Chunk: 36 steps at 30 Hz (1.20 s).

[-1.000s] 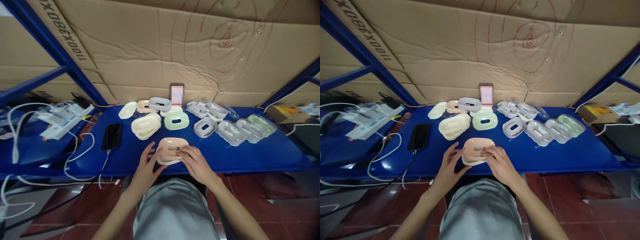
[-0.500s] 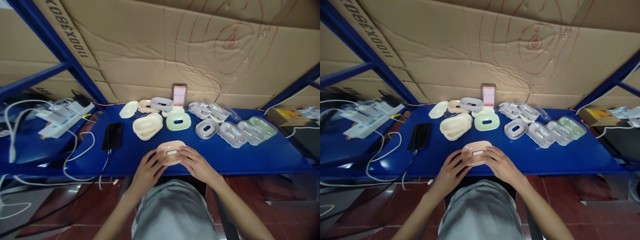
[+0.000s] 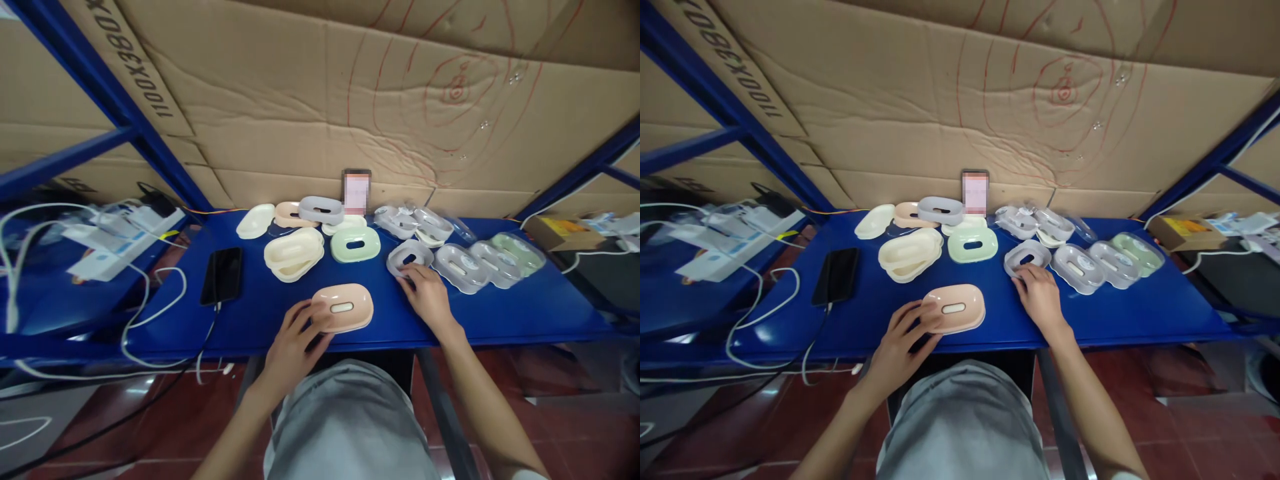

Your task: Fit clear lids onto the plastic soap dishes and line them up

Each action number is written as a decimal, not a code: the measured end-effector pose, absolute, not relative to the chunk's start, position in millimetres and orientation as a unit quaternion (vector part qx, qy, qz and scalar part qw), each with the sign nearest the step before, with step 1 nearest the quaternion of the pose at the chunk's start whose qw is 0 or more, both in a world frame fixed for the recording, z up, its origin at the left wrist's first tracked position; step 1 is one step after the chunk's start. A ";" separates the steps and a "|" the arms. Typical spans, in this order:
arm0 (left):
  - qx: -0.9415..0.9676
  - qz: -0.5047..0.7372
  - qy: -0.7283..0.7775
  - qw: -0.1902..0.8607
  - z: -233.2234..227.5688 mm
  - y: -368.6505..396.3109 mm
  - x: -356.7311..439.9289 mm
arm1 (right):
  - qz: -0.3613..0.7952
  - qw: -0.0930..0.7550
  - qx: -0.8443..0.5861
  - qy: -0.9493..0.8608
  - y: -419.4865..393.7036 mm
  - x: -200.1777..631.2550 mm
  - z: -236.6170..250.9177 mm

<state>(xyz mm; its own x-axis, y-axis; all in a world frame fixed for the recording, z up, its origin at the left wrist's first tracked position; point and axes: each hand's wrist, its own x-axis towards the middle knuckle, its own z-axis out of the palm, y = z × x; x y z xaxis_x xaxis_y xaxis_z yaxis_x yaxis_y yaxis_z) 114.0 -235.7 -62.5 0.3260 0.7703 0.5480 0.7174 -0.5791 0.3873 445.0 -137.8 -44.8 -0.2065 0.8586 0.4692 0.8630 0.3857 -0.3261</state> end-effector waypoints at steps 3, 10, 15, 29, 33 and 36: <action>0.812 0.363 0.456 0.040 -61.7 -235.7 114.5 | 0.110 0.414 -0.536 -0.728 -154.8 434.0 -41.5; 0.805 0.362 0.468 0.044 -63.0 -235.1 116.9 | 0.398 0.631 -0.505 -0.434 -166.3 432.4 -41.5; 0.805 0.340 0.482 0.062 -62.0 -239.9 116.7 | 0.408 0.627 -0.547 -0.376 -158.7 453.1 -59.6; 0.750 0.347 0.560 -0.064 -22.8 -162.1 73.0 | 0.015 0.405 -0.636 -0.657 -162.5 476.4 -42.6; 0.809 0.341 0.478 0.014 -32.6 -202.1 96.5 | -0.076 0.335 -0.624 -0.702 -96.7 501.9 -3.5; 0.837 0.309 0.444 0.078 -44.7 -221.4 105.8 | -0.005 0.232 -0.685 -0.690 -29.4 524.7 24.3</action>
<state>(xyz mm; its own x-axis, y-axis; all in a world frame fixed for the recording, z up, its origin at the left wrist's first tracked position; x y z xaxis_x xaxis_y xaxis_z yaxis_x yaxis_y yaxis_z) 105.8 -221.4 -44.7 0.4146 0.7923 0.4477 0.6959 -0.5930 0.4051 524.7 -29.4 24.3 0.0471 0.9438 0.3272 0.9488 0.0601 -0.3100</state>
